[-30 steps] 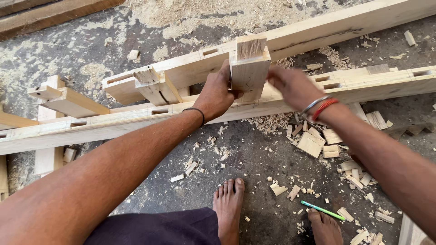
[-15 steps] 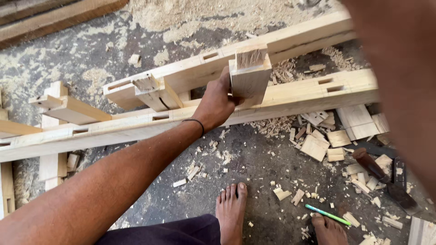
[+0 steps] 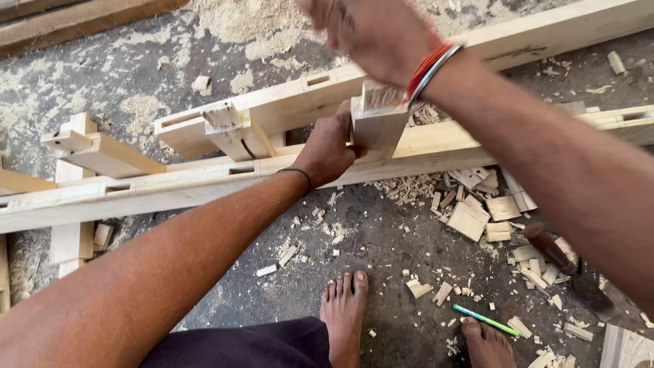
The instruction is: The person sits on the floor of a woodworking shop shaping small wooden blocks and frame parts. They hold a chisel against the wood and strike it with a mallet to cut mortise joints, then fit the shaped pieces into slots on long wooden frame rails and press them into place by hand.
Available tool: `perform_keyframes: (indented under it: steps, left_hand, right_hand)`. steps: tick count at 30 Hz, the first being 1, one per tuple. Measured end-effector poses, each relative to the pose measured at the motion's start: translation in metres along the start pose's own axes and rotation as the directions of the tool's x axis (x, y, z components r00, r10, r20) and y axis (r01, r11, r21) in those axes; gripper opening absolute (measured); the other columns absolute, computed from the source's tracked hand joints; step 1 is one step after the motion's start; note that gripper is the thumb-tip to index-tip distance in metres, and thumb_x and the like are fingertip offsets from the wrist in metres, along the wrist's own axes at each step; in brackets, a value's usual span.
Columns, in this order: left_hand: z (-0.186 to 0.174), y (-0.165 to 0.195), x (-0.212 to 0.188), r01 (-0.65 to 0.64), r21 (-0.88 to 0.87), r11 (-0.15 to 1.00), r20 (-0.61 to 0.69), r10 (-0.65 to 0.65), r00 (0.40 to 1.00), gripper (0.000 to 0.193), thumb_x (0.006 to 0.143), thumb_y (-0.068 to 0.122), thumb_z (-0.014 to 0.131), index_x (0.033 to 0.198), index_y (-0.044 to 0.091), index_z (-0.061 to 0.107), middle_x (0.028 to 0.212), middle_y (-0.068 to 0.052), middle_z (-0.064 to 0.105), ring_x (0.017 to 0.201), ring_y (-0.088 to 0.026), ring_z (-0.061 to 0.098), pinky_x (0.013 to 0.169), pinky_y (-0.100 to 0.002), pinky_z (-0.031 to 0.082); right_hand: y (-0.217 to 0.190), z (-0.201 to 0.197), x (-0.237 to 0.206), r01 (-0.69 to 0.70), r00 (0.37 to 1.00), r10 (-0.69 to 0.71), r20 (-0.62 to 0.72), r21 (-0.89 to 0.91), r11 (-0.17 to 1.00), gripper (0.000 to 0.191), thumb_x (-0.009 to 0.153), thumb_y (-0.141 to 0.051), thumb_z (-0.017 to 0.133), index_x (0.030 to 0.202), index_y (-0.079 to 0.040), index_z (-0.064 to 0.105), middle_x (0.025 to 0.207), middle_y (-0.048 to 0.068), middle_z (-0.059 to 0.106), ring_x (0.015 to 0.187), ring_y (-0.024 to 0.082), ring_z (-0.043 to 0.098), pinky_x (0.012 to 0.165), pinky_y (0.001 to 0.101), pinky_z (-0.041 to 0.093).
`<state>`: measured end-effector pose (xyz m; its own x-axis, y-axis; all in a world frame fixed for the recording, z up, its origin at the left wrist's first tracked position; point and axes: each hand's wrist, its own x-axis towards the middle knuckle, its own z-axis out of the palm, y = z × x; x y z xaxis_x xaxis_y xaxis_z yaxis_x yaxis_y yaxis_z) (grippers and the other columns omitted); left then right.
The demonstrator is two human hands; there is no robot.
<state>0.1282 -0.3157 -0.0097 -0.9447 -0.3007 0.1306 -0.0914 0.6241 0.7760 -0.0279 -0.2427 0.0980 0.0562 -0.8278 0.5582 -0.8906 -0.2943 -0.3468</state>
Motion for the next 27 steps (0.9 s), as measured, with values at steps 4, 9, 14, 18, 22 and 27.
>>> perform_keyframes:
  steps: [4, 9, 14, 18, 22, 27]
  left_hand:
    - [0.001, -0.005, 0.001, -0.059, -0.039, 0.998, -0.006, 0.058, 0.998, 0.062, 0.072, -0.001, 0.080, 0.126, -0.001, 0.049, 0.107, -0.024, 0.075, 0.105, -0.039, 0.072, 0.094, -0.043, 0.057]
    - [0.007, -0.010, 0.006, 0.024, 0.089, 0.996, 0.013, -0.025, 1.000, 0.054, 0.077, 0.006, 0.082, 0.122, -0.002, 0.052, 0.105, -0.024, 0.074, 0.102, -0.038, 0.072, 0.091, -0.044, 0.058]
    - [0.014, -0.025, 0.007, 0.069, 0.060, 0.996, 0.063, -0.073, 0.995, 0.041, 0.073, 0.003, 0.080, 0.111, 0.001, 0.066, 0.100, -0.019, 0.077, 0.094, -0.032, 0.075, 0.086, -0.042, 0.060]
    - [0.018, -0.034, 0.011, 0.044, 0.079, 0.996, 0.065, -0.049, 0.997, 0.039, 0.072, 0.005, 0.084, 0.109, 0.004, 0.071, 0.105, -0.015, 0.077, 0.095, -0.029, 0.075, 0.089, -0.039, 0.060]
    - [0.022, -0.035, 0.006, 0.063, 0.055, 0.996, 0.058, -0.066, 0.996, 0.045, 0.071, 0.004, 0.084, 0.114, 0.004, 0.071, 0.106, -0.015, 0.077, 0.095, -0.027, 0.076, 0.089, -0.038, 0.061]
    - [0.014, -0.036, 0.005, 0.034, 0.048, 0.998, 0.133, -0.040, 0.990, 0.040, 0.076, 0.007, 0.084, 0.113, 0.004, 0.072, 0.109, -0.012, 0.078, 0.097, -0.024, 0.077, 0.090, -0.036, 0.062]
  right_hand:
    - [-0.001, -0.010, 0.007, 0.047, 0.996, -0.077, -0.047, -0.455, 0.889, 0.043, 0.121, -0.026, 0.031, 0.102, -0.008, 0.065, 0.079, 0.002, 0.063, 0.064, 0.013, 0.060, 0.054, 0.0287, 0.051]
    - [-0.019, 0.015, 0.006, -0.588, 0.713, 0.646, 0.273, -0.269, 0.763, 0.071, 0.115, -0.056, 0.039, 0.078, -0.006, 0.075, 0.067, 0.009, 0.068, 0.055, 0.014, 0.065, 0.053, 0.0252, 0.049]
    - [-0.015, 0.004, -0.001, -0.346, 0.937, 0.345, -0.049, -0.021, 0.938, 0.080, 0.104, -0.074, 0.026, 0.092, -0.009, 0.070, 0.076, 0.005, 0.069, 0.061, 0.011, 0.069, 0.049, 0.0280, 0.054]
    - [-0.002, 0.000, -0.070, -0.305, 0.838, 0.478, -0.264, 0.499, 0.811, 0.080, 0.104, -0.074, 0.035, 0.086, -0.001, 0.061, 0.078, 0.014, 0.065, 0.077, 0.022, 0.080, 0.061, 0.0431, 0.068]
    - [-0.003, 0.035, -0.143, -0.427, 0.805, 0.561, -0.193, 0.468, 0.774, 0.086, 0.111, -0.069, 0.017, 0.130, -0.001, 0.066, 0.126, 0.020, 0.070, 0.120, 0.030, 0.068, 0.099, 0.0425, 0.057]
    - [-0.007, 0.062, -0.168, -0.670, 0.742, 0.660, 0.117, 0.140, 0.729, 0.048, 0.090, -0.037, 0.066, 0.126, -0.006, 0.063, 0.111, 0.015, 0.076, 0.098, 0.024, 0.076, 0.088, 0.0388, 0.064]
